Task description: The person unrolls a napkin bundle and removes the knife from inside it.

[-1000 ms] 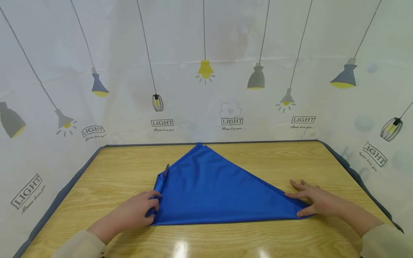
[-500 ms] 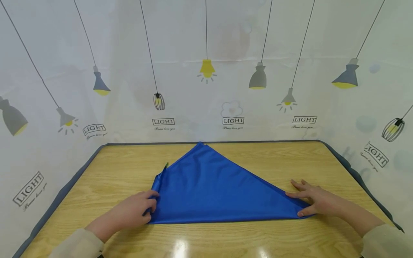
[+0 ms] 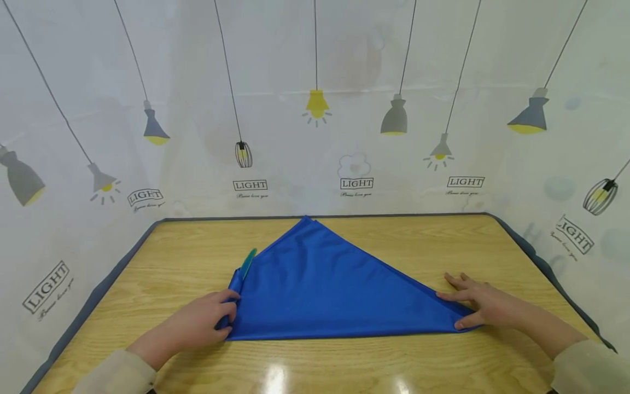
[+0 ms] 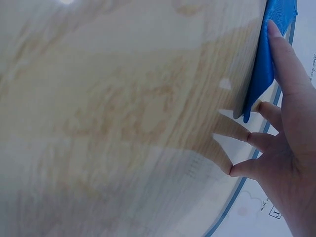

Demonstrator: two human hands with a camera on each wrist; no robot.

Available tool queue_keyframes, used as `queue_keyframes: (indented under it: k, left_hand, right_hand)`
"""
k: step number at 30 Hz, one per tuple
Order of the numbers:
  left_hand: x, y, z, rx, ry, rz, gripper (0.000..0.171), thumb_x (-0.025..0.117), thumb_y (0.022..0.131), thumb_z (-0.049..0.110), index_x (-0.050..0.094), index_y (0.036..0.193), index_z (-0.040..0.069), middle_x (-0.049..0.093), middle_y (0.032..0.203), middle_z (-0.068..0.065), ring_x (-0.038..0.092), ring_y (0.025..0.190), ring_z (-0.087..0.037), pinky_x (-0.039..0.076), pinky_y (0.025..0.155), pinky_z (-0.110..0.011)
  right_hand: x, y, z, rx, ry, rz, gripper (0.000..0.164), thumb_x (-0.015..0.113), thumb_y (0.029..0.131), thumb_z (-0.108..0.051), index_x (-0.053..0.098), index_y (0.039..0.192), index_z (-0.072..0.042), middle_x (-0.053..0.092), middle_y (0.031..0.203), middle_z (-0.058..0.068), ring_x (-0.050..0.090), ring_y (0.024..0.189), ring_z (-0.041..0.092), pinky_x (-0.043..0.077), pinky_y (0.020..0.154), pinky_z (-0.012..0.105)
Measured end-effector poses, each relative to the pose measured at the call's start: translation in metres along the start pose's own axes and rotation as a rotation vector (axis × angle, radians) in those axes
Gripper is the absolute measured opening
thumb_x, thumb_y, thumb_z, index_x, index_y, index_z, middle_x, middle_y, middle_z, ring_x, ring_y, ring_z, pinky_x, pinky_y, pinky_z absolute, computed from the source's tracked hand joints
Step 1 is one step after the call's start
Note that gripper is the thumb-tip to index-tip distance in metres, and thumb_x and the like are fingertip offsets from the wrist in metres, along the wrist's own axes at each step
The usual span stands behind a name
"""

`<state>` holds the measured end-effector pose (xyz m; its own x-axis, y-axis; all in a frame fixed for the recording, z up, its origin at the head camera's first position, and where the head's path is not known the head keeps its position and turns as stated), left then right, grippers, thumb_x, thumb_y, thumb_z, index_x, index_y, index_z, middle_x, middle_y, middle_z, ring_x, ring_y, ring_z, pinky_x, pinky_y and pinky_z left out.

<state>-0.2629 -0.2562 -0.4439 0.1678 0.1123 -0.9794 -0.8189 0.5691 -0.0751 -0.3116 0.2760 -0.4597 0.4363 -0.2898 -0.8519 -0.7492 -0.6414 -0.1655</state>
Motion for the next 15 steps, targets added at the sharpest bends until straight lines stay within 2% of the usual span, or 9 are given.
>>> queue_keyframes:
  k: [5,15]
  left_hand:
    - [-0.0003,-0.0009,-0.0012,-0.028,-0.004,-0.013,0.017,0.073,0.083,0.014,0.058,0.081,0.022,0.053,0.13,-0.014,0.055,0.114,-0.034,0.048,0.087,-0.048]
    - [-0.0023,-0.0041,-0.0033,-0.039,-0.016,-0.009,0.017,0.07,0.082,0.011,0.058,0.08,0.022,0.052,0.131,-0.014,0.055,0.114,-0.034,0.048,0.088,-0.048]
  right_hand:
    - [0.0006,0.0005,-0.0004,0.006,0.004,-0.011,0.07,0.074,0.08,-0.047,0.056,0.139,-0.013,0.022,0.15,0.035,0.008,0.131,0.065,0.009,0.086,0.085]
    - [-0.0004,0.0006,-0.001,-0.001,0.0,-0.009,0.071,0.074,0.08,-0.047,0.056,0.138,-0.011,0.022,0.149,0.036,0.009,0.13,0.066,0.014,0.088,0.083]
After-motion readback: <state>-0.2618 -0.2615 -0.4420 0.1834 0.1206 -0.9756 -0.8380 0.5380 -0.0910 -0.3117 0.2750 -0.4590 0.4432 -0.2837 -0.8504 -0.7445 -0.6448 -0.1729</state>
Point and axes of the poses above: each hand's wrist, its own y-axis towards the middle knuckle, its own x-axis out of the palm, z = x × y, the point moved 6 cm from there along y, towards the middle knuckle
